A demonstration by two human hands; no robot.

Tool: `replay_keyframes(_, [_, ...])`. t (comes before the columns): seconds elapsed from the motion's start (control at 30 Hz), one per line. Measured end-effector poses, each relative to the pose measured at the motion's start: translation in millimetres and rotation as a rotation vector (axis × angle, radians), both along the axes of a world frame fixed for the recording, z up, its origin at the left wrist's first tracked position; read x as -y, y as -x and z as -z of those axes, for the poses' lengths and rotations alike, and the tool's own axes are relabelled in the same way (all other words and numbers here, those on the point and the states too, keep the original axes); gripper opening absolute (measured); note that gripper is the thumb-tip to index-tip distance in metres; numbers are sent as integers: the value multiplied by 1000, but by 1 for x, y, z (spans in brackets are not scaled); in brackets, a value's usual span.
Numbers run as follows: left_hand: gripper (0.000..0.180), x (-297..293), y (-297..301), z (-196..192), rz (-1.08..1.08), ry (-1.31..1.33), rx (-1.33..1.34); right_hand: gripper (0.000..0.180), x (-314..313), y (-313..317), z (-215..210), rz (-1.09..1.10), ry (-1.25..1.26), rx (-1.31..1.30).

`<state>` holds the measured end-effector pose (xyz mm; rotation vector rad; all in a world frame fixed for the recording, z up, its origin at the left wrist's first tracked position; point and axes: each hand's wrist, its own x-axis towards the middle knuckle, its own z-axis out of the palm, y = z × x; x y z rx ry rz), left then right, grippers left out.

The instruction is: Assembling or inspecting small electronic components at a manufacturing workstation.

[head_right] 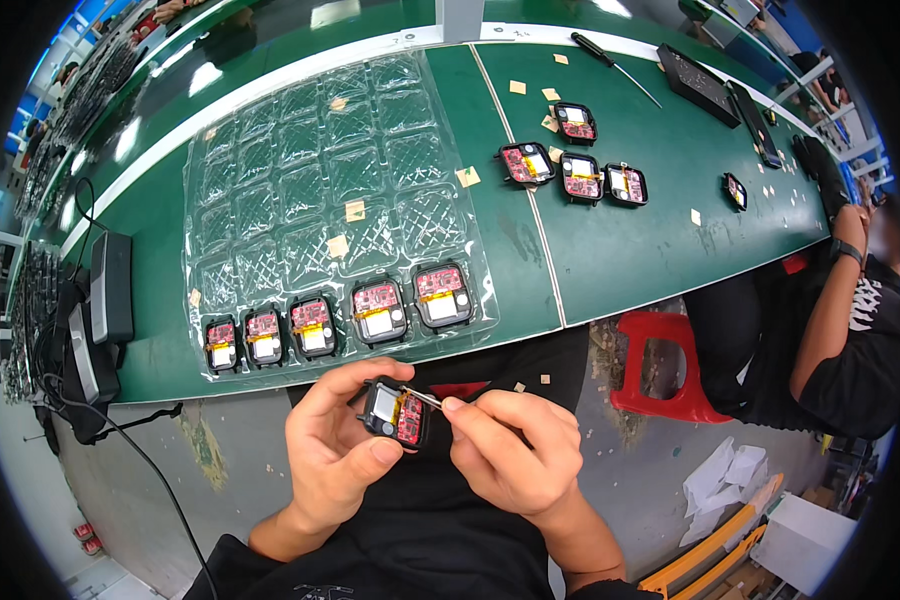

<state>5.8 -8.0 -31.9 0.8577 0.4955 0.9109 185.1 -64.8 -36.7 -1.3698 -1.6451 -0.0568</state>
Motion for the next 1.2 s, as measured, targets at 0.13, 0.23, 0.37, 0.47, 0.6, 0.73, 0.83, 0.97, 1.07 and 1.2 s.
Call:
replay_keyframes(0.13, [57, -1, 2, -1, 5, 6, -7, 32, -2, -1, -3, -22, 53, -90])
replay_keyframes(0.23, [57, -1, 2, 0, 4, -13, -5, 30, -3, -4, -3, -38, 64, -94])
replay_keyframes(0.37, [56, 0, 1, -1, 18, -35, -33, 30, 0, -5, -3, -32, 71, -96])
replay_keyframes(0.47, [55, 2, 2, -2, 24, 7, -18, 32, 1, -4, -3, -32, 79, -77])
replay_keyframes(0.6, [54, 5, 1, -6, 5, 81, -54, 34, 3, 1, 1, -12, 52, -12])
replay_keyframes(0.73, [53, 2, -1, -7, -20, 2, -112, 36, 3, -1, -2, -18, 56, 57])
replay_keyframes(0.83, [55, 0, 5, -5, -11, 10, -115, 36, 0, -5, -9, -94, 131, 31])
replay_keyframes(0.97, [63, -11, 23, -5, -89, -127, -22, 36, -8, -17, -10, -45, 142, -209])
replay_keyframes(1.07, [61, -26, 39, -20, -211, -267, -121, 38, -28, -36, -18, 185, 142, -104])
replay_keyframes(1.2, [60, -54, 58, -38, -436, -453, -369, 39, -68, -49, -27, 296, 242, -74])
